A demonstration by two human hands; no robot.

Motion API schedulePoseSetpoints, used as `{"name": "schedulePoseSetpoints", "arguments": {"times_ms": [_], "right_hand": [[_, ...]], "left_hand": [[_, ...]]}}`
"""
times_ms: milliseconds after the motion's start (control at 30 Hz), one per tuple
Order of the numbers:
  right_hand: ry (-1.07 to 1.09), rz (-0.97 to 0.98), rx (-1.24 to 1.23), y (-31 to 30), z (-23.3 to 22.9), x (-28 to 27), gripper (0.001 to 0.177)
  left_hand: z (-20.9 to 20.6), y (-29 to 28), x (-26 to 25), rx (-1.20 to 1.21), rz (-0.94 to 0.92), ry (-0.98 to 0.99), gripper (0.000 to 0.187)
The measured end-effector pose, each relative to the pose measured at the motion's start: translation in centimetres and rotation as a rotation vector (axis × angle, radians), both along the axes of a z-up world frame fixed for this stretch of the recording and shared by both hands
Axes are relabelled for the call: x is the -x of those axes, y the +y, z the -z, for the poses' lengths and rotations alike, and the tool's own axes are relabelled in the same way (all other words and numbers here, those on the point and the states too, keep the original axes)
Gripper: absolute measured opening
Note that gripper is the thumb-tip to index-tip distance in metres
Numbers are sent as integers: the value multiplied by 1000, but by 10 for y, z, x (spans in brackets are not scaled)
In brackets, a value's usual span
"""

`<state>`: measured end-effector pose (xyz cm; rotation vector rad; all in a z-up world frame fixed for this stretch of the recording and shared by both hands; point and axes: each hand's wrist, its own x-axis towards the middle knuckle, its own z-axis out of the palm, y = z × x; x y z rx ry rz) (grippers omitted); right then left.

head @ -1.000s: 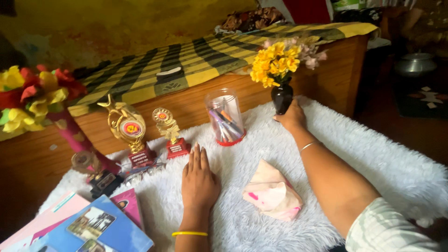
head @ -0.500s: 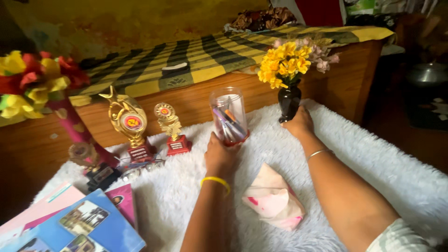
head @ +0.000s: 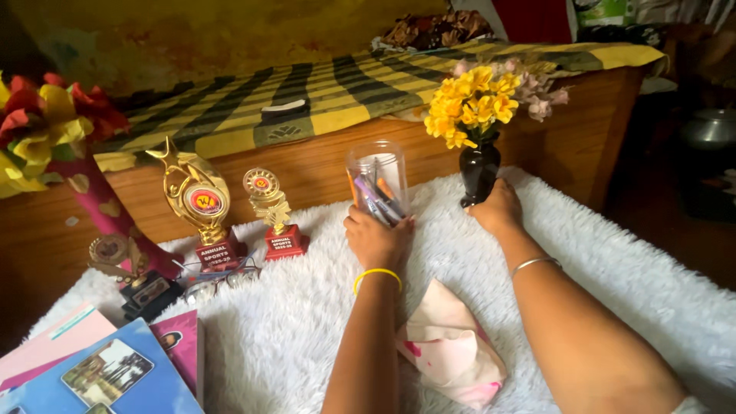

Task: The person picks up books and trophies from the floor, wipes them with a cloth, and arranges them on a white furry surface.

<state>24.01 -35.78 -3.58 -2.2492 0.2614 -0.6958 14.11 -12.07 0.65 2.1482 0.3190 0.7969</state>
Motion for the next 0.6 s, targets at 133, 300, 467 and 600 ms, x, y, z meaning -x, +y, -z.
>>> {"name": "schedulePoseSetpoints", "arguments": {"times_ms": [133,300,467,600], "right_hand": [[16,21,43,0,2,-6,77],[102,108,162,4,-9,-2,92],[254,139,67,9,-26,15,97],[240,190,83,13,-43,30,97]], "left_hand": [[8,-2,-3,13,26,-7,111],[23,11,-27,0,198,40,127],[23,12,-21,10,222,82,121],[16,13,-18,3,273,130,115]]}}
